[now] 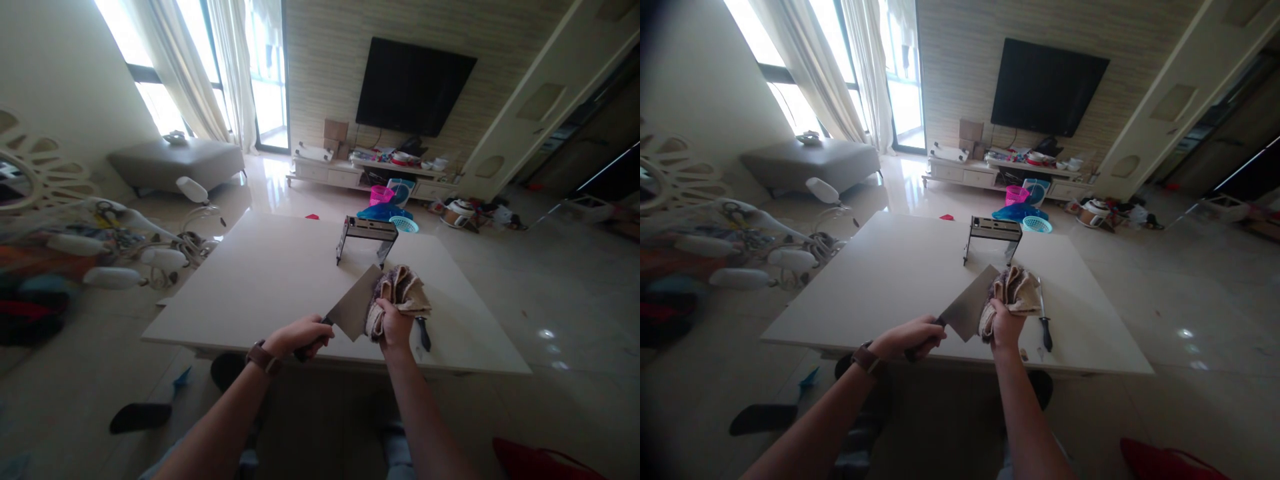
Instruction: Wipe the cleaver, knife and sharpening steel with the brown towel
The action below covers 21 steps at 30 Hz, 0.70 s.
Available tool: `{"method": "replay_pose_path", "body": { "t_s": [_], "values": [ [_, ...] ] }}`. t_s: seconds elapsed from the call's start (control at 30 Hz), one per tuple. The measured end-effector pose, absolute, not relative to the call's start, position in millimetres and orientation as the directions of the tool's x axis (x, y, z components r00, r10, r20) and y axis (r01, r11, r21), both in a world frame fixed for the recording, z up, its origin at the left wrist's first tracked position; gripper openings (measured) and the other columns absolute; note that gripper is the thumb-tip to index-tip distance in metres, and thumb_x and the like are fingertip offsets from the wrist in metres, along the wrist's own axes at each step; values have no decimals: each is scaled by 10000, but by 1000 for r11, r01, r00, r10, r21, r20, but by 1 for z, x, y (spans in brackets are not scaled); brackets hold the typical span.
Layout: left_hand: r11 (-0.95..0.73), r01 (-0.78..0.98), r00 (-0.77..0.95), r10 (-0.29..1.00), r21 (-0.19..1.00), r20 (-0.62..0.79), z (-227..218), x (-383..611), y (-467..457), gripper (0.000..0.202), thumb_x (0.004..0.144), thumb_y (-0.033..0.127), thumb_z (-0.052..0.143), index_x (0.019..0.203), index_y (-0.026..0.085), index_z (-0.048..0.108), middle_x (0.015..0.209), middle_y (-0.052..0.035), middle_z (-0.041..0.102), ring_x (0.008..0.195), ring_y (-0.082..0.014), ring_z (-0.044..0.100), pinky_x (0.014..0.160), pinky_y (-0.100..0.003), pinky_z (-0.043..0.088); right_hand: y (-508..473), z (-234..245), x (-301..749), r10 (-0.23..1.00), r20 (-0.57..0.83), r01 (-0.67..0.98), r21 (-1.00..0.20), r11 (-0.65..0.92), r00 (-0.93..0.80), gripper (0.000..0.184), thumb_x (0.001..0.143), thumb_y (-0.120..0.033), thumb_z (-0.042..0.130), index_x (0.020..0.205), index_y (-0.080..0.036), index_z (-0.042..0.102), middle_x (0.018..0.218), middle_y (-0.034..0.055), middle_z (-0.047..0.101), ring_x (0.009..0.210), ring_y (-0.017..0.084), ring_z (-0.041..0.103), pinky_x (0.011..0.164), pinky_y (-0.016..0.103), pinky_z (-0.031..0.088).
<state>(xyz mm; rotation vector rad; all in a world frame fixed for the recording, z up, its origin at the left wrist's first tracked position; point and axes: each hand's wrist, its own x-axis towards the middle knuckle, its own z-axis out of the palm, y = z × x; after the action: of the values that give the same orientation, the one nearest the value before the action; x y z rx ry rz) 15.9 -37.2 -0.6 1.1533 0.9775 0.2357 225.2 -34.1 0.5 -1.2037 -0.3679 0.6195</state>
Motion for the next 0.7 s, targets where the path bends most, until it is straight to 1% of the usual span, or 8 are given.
{"method": "replay_pose_path", "body": {
  "t_s": [0.07, 0.13, 0.2, 0.27, 0.37, 0.47, 0.6, 0.7],
  "values": [
    [506, 213, 674, 544, 836, -500, 3, 10, -41, 211, 729, 361, 604, 678, 159, 571, 467, 37, 472, 380, -99, 429, 433, -247, 470, -34, -1, 225, 630, -37, -246, -937, 247, 775, 669, 497, -123, 804, 1148, -208, 679, 1290, 61, 701, 1128, 231, 694, 928, 360, 608],
    [587, 108, 753, 478, 803, -451, 5, 7, -43, 240, 741, 388, 595, 728, 148, 596, 484, 35, 475, 380, -95, 422, 441, -248, 487, -33, -2, 226, 635, -39, -260, -931, 258, 771, 603, 518, -140, 799, 1107, -197, 687, 1248, 60, 716, 1095, 225, 703, 917, 357, 610],
    [656, 4, 813, 437, 754, -385, 7, 7, -44, 265, 770, 414, 576, 804, 153, 606, 497, 39, 472, 358, -88, 388, 398, -225, 446, -31, -4, 228, 636, -53, -286, -920, 269, 769, 525, 539, -157, 788, 1052, -195, 686, 1161, 42, 738, 1020, 211, 719, 878, 344, 619],
    [731, -66, 850, 397, 679, -345, 8, 9, -44, 246, 817, 412, 550, 881, 177, 591, 501, 55, 453, 320, -72, 302, 336, -190, 352, -28, -6, 232, 632, -59, -305, -908, 288, 773, 464, 543, -165, 782, 994, -201, 677, 1063, 12, 746, 943, 191, 726, 836, 325, 624],
    [835, -97, 895, 311, 541, -319, 10, 14, -44, 147, 870, 356, 541, 880, 209, 537, 471, 86, 367, 305, -54, 155, 297, -146, 203, -26, -9, 237, 641, -86, -337, -899, 281, 762, 390, 533, -176, 784, 901, -201, 655, 929, -18, 735, 837, 172, 717, 784, 312, 623],
    [889, -113, 939, 242, 444, -246, 9, 18, -44, 122, 899, 317, 528, 838, 214, 504, 457, 93, 322, 310, -54, 117, 288, -134, 181, -25, -13, 239, 669, -94, -349, -901, 258, 738, 353, 557, -193, 783, 880, -199, 640, 864, -28, 719, 797, 170, 708, 760, 314, 620],
    [891, -141, 954, 239, 432, -182, 5, 25, -43, 126, 904, 305, 514, 820, 211, 511, 461, 87, 335, 315, -55, 124, 283, -133, 222, -28, -15, 236, 736, -45, -325, -914, 243, 675, 381, 599, -209, 782, 954, -201, 644, 908, -18, 726, 854, 183, 716, 780, 325, 621],
    [887, -162, 948, 262, 432, -181, 2, 31, -42, 133, 893, 304, 517, 798, 213, 503, 461, 82, 337, 322, -57, 123, 283, -133, 221, -32, -13, 229, 788, -65, -353, -914, 199, 613, 401, 597, -209, 791, 973, -198, 650, 912, -9, 736, 840, 184, 719, 780, 333, 624]
  ]
}}
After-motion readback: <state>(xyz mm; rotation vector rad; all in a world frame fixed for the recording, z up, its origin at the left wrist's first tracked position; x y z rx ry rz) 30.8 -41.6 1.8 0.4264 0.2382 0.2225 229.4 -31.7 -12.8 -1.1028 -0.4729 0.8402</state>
